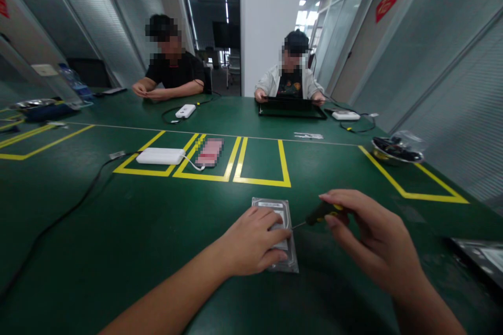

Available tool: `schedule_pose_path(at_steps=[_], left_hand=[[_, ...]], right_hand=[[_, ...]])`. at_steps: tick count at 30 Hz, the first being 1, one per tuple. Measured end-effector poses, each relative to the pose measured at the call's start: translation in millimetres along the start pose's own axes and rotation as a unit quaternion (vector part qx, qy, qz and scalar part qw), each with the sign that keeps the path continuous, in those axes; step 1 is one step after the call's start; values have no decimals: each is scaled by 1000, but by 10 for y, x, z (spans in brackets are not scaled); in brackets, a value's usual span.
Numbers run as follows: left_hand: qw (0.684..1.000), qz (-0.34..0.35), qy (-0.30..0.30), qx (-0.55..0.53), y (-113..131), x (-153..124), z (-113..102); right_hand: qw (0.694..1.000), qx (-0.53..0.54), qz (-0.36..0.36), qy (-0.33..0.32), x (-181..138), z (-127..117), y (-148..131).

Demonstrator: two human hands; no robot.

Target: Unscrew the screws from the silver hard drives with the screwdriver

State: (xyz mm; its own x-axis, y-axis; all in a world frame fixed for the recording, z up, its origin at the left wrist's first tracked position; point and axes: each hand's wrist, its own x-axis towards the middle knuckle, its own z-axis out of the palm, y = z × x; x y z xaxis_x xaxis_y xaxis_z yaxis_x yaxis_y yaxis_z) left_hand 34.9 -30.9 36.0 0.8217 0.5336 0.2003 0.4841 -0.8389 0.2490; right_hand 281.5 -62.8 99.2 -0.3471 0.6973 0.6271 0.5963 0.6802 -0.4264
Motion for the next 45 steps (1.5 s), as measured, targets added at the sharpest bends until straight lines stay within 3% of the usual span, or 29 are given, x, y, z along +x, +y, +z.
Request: schedule_pose_path(at_steps=[45], left_hand=[[1000,5,8,8,9,3,-29]], right_hand=[[1000,-18,25,5,12,13,4]])
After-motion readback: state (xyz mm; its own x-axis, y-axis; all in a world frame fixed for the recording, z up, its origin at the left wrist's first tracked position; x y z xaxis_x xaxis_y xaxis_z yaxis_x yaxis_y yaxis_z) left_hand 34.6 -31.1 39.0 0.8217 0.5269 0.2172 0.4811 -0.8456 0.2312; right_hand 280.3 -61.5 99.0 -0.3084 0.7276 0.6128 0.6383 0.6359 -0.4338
